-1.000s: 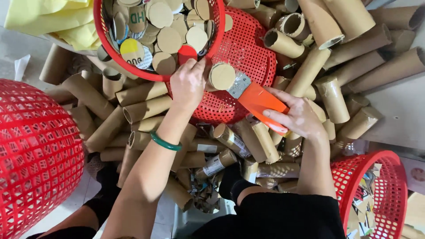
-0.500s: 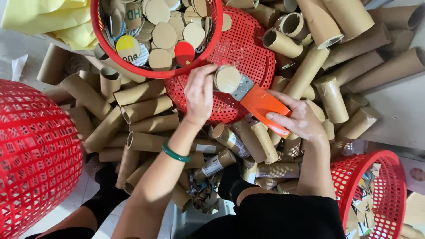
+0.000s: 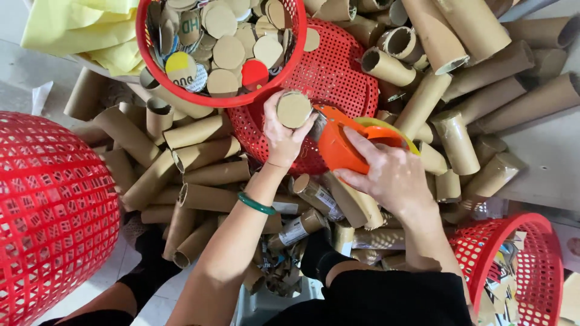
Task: Assembling cardboard tubes by attaching cardboard discs to the ends and securing them with a tape dispenser.
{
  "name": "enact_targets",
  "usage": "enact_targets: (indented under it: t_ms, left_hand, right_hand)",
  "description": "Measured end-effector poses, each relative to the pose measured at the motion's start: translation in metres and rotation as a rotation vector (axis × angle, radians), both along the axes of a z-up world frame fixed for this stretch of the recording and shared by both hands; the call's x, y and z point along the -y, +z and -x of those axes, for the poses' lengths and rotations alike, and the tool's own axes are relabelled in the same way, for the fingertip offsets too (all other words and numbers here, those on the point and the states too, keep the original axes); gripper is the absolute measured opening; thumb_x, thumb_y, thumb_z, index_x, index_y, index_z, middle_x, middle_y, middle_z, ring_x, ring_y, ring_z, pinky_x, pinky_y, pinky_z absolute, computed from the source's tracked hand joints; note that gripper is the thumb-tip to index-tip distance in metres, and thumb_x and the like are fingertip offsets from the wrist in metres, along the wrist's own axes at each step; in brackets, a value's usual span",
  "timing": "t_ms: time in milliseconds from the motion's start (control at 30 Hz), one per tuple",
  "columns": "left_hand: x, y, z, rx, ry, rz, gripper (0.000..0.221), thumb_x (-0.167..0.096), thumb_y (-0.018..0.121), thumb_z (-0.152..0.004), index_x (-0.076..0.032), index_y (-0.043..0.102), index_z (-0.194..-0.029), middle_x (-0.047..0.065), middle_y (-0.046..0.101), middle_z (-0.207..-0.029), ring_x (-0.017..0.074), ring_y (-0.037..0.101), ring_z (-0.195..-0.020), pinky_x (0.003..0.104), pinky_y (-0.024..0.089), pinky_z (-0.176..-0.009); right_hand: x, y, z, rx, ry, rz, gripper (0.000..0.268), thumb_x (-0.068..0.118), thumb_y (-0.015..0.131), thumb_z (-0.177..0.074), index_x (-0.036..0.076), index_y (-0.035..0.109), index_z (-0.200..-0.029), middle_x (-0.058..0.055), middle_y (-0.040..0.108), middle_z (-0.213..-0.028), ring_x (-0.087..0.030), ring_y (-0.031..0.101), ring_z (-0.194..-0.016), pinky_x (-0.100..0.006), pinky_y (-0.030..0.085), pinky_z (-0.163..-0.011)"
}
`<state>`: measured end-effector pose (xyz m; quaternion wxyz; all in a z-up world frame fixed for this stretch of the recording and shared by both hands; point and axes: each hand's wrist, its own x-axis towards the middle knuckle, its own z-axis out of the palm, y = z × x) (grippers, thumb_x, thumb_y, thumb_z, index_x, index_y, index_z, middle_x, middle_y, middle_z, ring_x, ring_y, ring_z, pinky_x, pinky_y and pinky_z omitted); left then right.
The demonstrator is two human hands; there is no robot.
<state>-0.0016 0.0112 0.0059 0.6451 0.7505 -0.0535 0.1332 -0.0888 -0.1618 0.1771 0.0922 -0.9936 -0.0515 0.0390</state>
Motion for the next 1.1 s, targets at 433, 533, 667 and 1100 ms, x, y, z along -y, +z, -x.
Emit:
enact_targets:
  t_ms: [433,533,667,1100]
  left_hand:
    - [-0.022,-0.018,-0.005,0.099,-0.059,-0.177,0.072,-0.015,0.093,-0.074,-0.003,0.054,-0.133,0.019,0.061,-0.129,0.0346,0.061,-0.121,0.044,0.051,-0.108]
    - [-0.030,-0.027,-0.001,-0.006,-0.217,-0.154,0.066,-0.014,0.092,-0.079,-0.004,0.058,-0.135,0.019,0.063,-0.134,0.0329,0.063,-0.126,0.042,0.052,-0.112]
    - [-0.030,-0.023,-0.012,-0.012,-0.450,-0.186,0.073,-0.014,0.087,-0.085,-0.001,0.048,-0.145,0.020,0.058,-0.145,0.0355,0.058,-0.136,0.042,0.047,-0.117]
    - [-0.048,0.005,0.045,-0.120,-0.240,-0.044,0.049,-0.009,0.065,-0.104,-0.001,0.048,-0.149,0.017,0.060,-0.140,0.0283,0.060,-0.129,0.040,0.048,-0.113]
  right_hand:
    - [0.022,-0.014,-0.005,-0.081,0.057,0.137,0.079,0.064,0.075,-0.075,0.022,0.064,-0.141,-0.017,0.073,-0.078,-0.036,0.071,-0.065,-0.047,0.057,-0.060]
    - [0.038,-0.021,0.016,-0.040,-0.132,-0.015,0.076,0.062,0.077,-0.077,0.022,0.065,-0.141,-0.021,0.073,-0.084,-0.042,0.070,-0.073,-0.050,0.057,-0.065]
    - [0.059,-0.021,0.029,-0.027,-0.190,-0.102,0.072,0.054,0.080,-0.078,0.019,0.066,-0.140,-0.022,0.074,-0.095,-0.042,0.071,-0.079,-0.048,0.057,-0.070]
    - [0.098,-0.014,0.069,-0.184,-0.131,-0.993,0.073,0.019,0.081,-0.080,-0.004,0.057,-0.145,-0.017,0.071,-0.128,-0.017,0.068,-0.117,-0.029,0.051,-0.104]
